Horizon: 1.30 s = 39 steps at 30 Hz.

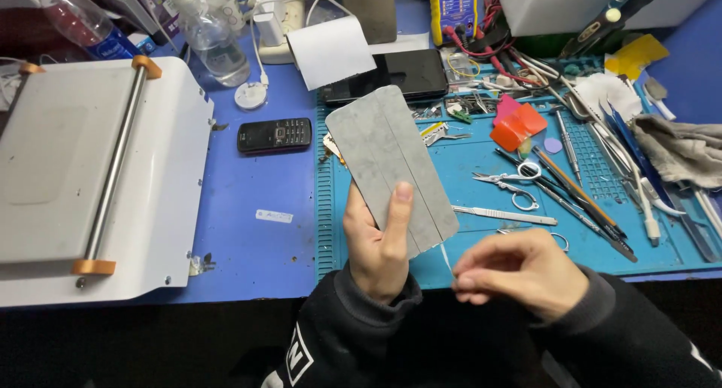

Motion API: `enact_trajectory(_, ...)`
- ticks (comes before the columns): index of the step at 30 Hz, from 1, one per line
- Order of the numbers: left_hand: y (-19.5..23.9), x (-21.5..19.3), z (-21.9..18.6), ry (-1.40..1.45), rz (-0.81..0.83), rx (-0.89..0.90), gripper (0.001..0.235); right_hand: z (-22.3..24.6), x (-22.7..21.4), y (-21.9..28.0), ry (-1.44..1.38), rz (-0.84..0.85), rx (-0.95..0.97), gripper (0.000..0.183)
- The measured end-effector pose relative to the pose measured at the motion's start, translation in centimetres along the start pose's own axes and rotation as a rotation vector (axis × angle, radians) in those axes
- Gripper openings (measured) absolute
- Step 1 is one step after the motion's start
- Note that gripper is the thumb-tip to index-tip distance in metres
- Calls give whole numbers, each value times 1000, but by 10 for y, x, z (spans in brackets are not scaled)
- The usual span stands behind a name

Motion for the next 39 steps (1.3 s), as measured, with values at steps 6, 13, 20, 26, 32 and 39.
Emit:
enact_trajectory(6,1,-1,4,26,9,-99,37,-20,-33,46,98,-58,-96,31)
enact_trajectory(13,-6,-5,13,152,-40,-103,41,-45,-65,71,-9,217,-36,47)
enact_trajectory(20,2,-7,6,160,48,-182,40,-57,-50,73,-160,184,-150,7)
enact_trajectory(26,10,-15,-20,-304,304,-309,48,-63,-50,77,-168,24,-329,18)
enact_trajectory(32,15,-29,-20,-495,317,-314,59,-59,-59,74,-226,-150,-376,12)
enact_trajectory(39,14,-26,-39,-1189,374,-200,63,-20,-33,64,-270,-265,-613,14)
Point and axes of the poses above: each hand's wrist, its own y-axis away from the middle knuckle, its own x-axis out of the palm, z = x × y, the point moved 2 cm from there along -y, towards the middle knuckle, and after that the axes turned 5 degrees about -z, right-handed, at the moved point
